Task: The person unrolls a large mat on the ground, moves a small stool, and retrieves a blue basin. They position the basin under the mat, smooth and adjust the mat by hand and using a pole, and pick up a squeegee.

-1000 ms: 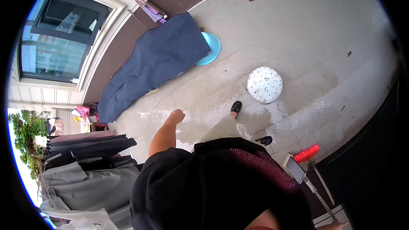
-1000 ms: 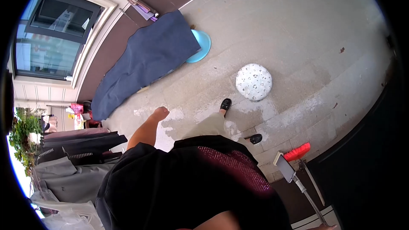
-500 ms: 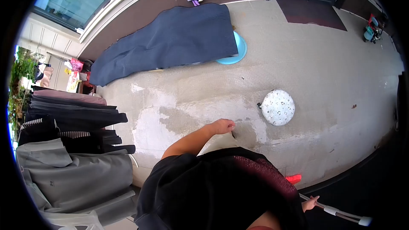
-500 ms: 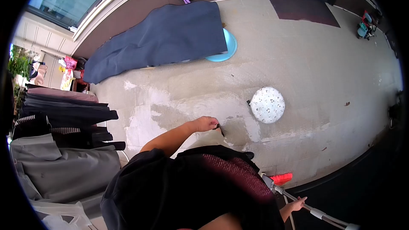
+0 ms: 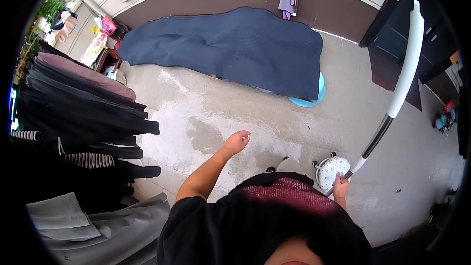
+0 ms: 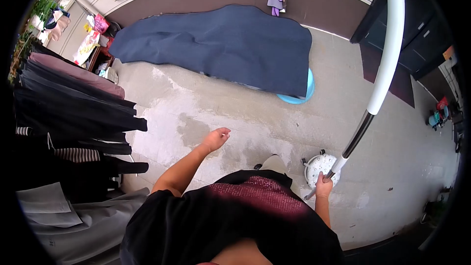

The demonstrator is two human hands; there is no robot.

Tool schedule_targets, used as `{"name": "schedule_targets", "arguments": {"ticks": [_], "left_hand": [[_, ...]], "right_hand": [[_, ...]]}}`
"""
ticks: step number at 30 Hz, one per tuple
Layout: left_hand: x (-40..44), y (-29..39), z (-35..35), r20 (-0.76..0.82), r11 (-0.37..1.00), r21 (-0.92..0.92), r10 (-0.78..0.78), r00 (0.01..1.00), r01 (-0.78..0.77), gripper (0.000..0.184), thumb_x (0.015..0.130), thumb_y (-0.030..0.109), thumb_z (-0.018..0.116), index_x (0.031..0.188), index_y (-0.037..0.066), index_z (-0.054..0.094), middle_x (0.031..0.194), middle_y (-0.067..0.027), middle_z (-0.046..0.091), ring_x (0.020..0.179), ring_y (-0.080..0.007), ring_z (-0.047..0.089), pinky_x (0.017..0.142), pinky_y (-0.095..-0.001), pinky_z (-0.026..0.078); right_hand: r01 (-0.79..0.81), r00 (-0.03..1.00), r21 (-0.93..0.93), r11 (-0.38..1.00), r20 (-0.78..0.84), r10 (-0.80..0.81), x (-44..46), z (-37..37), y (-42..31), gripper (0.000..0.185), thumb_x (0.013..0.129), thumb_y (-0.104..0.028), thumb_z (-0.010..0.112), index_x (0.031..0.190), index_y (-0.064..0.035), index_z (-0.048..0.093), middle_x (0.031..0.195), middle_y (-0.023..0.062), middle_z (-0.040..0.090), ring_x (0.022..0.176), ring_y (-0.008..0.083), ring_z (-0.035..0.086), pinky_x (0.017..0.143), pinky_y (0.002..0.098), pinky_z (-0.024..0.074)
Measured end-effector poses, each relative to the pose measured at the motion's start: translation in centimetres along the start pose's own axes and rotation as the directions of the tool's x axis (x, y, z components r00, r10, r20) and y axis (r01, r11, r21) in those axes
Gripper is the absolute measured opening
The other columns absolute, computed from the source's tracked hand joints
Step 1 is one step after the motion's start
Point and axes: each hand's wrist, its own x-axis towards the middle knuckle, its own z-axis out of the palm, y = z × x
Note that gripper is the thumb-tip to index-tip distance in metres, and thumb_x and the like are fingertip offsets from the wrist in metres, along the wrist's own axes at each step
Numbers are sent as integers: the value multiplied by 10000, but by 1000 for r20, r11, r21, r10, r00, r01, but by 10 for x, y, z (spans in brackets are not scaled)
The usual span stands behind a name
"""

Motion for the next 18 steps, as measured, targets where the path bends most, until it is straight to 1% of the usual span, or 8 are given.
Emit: {"name": "schedule_targets", "arguments": {"ticks": [2, 4, 5, 8, 11, 14, 16, 18], "left_hand": [[10, 13, -13, -6, 999, -43, 14, 1000, -14, 304, 857, 235, 563, 1117, 79, 570, 1023, -116, 633, 864, -225, 619, 796, -325, 488], [26, 30, -31, -11, 979, -179, 102, 995, -102, 348, 861, 244, 559, 1170, 86, 535, 1060, -118, 619, 901, -232, 612, 821, -333, 480], [34, 39, -45, -20, 980, -180, 87, 996, -89, 348, 861, 244, 559, 1170, 86, 535, 1060, -118, 619, 901, -232, 612, 821, -333, 480], [63, 62, -93, -6, 959, -254, 131, 991, -129, 417, 860, 276, 563, 1228, 95, 488, 1150, -118, 574, 1033, -244, 555, 892, -355, 441], [106, 76, -149, 49, 961, -109, 262, 964, -256, 584, 840, 343, 585, 1321, 84, 380, 1332, -187, 398, 1255, -310, 351, 1012, -378, 323], [159, 86, -187, -34, 952, -171, 254, 967, -256, 659, 841, 339, 588, 1363, 62, 297, 1361, -212, 347, 1273, -305, 333, 1033, -378, 295], [202, 92, -202, -125, 895, -378, 203, 971, -236, 701, 859, 323, 574, 1388, 36, 215, 1384, -202, 306, 1294, -277, 302, 1049, -367, 269], [258, 90, -205, -359, 675, -689, -4, 933, -263, 649, 843, 408, 582, 1294, -5, 366, 1262, -221, 453, 1162, -280, 451, 947, -350, 384]], "right_hand": [[21, 992, -16, 1000, 125, -19, 22, 44, -56, 377, 827, -258, 590, 574, 8, 507, 485, 100, 511, 425, 179, 507, 465, 359, 417], [193, 969, -98, 976, 175, -174, 48, 91, -101, 388, 816, -281, 597, 606, 40, 542, 518, 142, 536, 461, 227, 532, 502, 391, 418], [144, 962, -124, 982, 251, -109, 69, 117, -118, 412, 802, -311, 605, 626, 60, 567, 542, 178, 547, 513, 275, 563, 537, 409, 422], [278, 926, -136, 951, 302, -227, 99, 188, -204, 446, 824, -325, 595, 518, -10, 518, 472, 88, 521, 428, 180, 530, 456, 347, 418], [353, 869, -192, 916, 431, -244, 126, 259, -294, 454, 809, -371, 596, 544, -6, 545, 478, 106, 530, 452, 211, 555, 483, 361, 431], [447, 808, -247, 860, 524, -270, 137, 324, -392, 470, 795, -415, 584, 587, 7, 584, 499, 133, 550, 502, 256, 584, 529, 374, 448], [455, 742, -259, 852, 639, -202, 136, 359, -461, 449, 785, -404, 569, 632, 16, 614, 532, 150, 576, 554, 286, 610, 579, 383, 467], [474, 690, -313, 823, 712, -127, 136, 408, -503, 399, 769, -367, 571, 695, 21, 626, 629, 171, 614, 641, 300, 631, 633, 384, 478]]}}
